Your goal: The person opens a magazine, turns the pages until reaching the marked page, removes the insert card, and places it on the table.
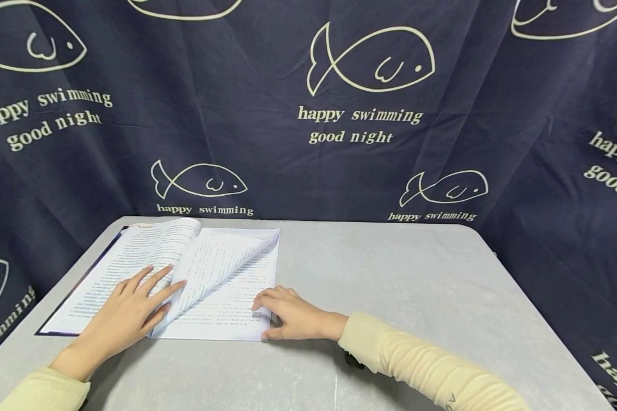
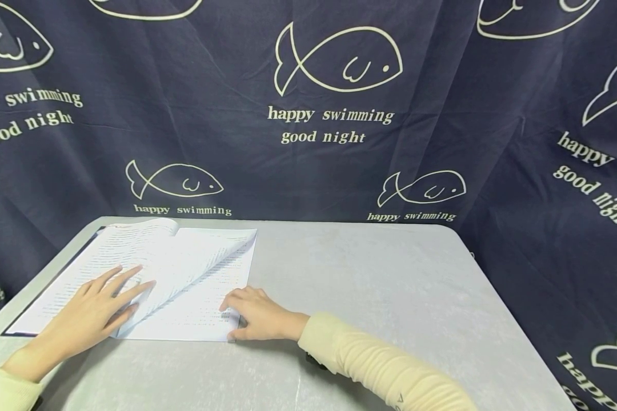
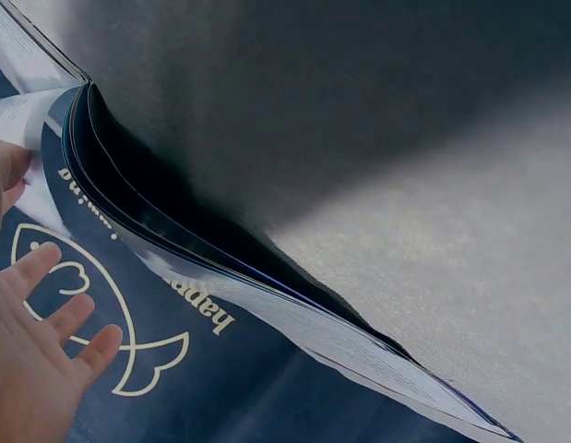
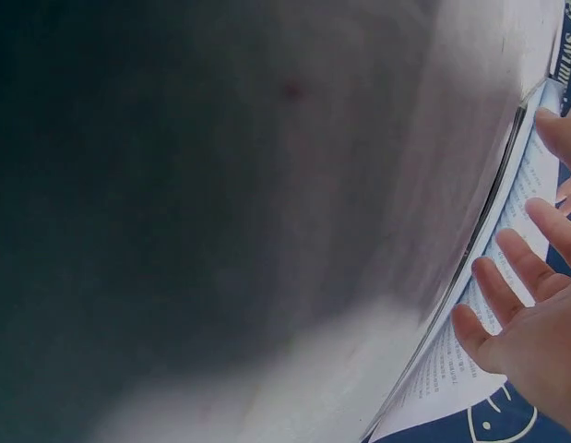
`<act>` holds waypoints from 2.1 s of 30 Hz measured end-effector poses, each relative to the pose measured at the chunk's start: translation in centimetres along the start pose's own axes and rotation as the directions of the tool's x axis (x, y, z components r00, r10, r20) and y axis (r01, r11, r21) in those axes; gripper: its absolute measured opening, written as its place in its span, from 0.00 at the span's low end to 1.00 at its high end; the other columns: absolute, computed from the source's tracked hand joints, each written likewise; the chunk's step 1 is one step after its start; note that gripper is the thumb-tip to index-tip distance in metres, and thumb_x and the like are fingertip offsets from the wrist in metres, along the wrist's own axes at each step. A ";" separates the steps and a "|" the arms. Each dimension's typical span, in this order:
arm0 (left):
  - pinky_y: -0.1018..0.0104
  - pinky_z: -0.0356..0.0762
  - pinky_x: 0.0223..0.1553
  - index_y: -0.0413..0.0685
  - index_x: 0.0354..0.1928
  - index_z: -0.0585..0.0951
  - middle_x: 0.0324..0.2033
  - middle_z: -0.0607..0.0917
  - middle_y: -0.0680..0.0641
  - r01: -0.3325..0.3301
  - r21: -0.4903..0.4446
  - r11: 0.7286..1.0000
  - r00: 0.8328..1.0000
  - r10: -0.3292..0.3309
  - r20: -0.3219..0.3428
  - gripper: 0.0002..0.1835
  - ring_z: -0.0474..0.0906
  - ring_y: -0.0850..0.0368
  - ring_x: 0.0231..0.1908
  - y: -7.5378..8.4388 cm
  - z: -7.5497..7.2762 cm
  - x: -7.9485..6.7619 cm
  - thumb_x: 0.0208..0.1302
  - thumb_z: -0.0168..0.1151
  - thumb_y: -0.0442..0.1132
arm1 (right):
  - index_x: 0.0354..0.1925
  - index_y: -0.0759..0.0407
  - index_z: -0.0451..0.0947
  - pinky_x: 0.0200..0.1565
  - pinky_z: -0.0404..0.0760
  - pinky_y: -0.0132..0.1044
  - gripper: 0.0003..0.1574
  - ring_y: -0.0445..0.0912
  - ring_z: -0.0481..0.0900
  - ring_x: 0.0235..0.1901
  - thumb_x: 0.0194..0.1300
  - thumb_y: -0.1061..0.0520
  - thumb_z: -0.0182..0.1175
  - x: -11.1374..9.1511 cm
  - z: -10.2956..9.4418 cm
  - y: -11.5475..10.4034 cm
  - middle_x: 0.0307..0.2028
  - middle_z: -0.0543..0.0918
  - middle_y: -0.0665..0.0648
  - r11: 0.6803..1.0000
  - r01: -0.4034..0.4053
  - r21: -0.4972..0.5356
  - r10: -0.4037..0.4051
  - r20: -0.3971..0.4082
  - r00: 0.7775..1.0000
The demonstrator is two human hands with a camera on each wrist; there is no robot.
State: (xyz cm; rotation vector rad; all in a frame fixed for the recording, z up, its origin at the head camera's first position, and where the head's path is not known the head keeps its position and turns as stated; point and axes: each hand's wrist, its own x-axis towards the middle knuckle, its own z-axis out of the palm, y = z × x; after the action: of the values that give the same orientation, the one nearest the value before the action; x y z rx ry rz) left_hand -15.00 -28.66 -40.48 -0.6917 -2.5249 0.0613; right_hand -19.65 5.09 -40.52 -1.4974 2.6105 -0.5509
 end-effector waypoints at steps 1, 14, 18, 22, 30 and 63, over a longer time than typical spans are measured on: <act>0.41 0.66 0.43 0.62 0.57 0.72 0.60 0.70 0.45 0.003 -0.001 1.000 1.000 -0.003 0.002 0.23 0.64 0.37 0.57 0.0 0.0 0.0 0.68 0.37 0.57 | 0.52 0.51 0.70 0.53 0.65 0.32 0.29 0.39 0.67 0.49 0.52 0.45 0.64 0.0 0.1 0.0 0.55 0.73 0.47 1.000 0.000 -0.006 0.000 0.002 1.000; 0.42 0.65 0.45 0.54 0.55 0.74 0.57 0.72 0.44 -0.005 0.009 1.000 1.000 0.005 0.010 0.33 0.65 0.38 0.56 0.0 0.0 -0.1 0.49 0.60 0.62 | 0.48 0.49 0.72 0.54 0.65 0.35 0.28 0.41 0.67 0.50 0.51 0.42 0.65 0.0 0.3 -0.2 0.55 0.72 0.47 0.997 -0.039 -0.063 0.041 0.024 0.999; 0.41 0.65 0.44 0.51 0.56 0.73 0.57 0.72 0.43 -0.011 0.021 1.000 1.000 0.011 0.013 0.35 0.65 0.37 0.56 -0.1 0.1 -0.2 0.46 0.61 0.61 | 0.47 0.49 0.73 0.52 0.65 0.33 0.29 0.40 0.67 0.49 0.49 0.40 0.66 0.0 0.3 -0.3 0.55 0.72 0.47 0.996 -0.053 -0.065 0.055 0.029 0.998; 0.40 0.65 0.43 0.49 0.57 0.71 0.57 0.71 0.42 -0.004 0.023 1.000 1.000 0.004 0.015 0.36 0.64 0.37 0.56 -0.2 0.2 -0.2 0.50 0.58 0.63 | 0.47 0.49 0.73 0.52 0.65 0.33 0.29 0.40 0.66 0.50 0.49 0.39 0.66 0.0 0.3 -0.4 0.54 0.72 0.47 0.995 -0.058 -0.081 0.060 0.032 0.998; 0.39 0.66 0.44 0.49 0.60 0.69 0.60 0.68 0.41 -0.014 0.003 1.000 0.999 0.014 -0.036 0.39 0.64 0.36 0.56 -0.3 0.2 0.0 0.63 0.25 0.69 | 0.47 0.49 0.73 0.49 0.65 0.31 0.29 0.40 0.67 0.50 0.49 0.39 0.66 0.0 0.2 -0.4 0.54 0.72 0.47 0.993 -0.047 -0.112 0.051 0.031 0.998; 0.40 0.66 0.39 0.55 0.55 0.73 0.58 0.70 0.42 -0.038 0.017 0.999 0.999 0.039 -0.035 0.36 0.67 0.37 0.52 -0.5 0.9 -0.6 0.65 0.20 0.65 | 0.47 0.49 0.75 0.53 0.65 0.33 0.26 0.40 0.68 0.51 0.52 0.41 0.64 -0.1 -0.2 -0.3 0.54 0.75 0.46 0.997 -0.044 -0.066 0.047 0.047 0.998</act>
State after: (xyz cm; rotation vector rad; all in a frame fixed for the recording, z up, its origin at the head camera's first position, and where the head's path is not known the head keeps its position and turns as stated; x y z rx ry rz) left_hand -15.22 -29.36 -41.47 -0.7288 -2.4745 0.0825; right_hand -19.44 5.07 -40.25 -1.4456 2.6421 -0.4243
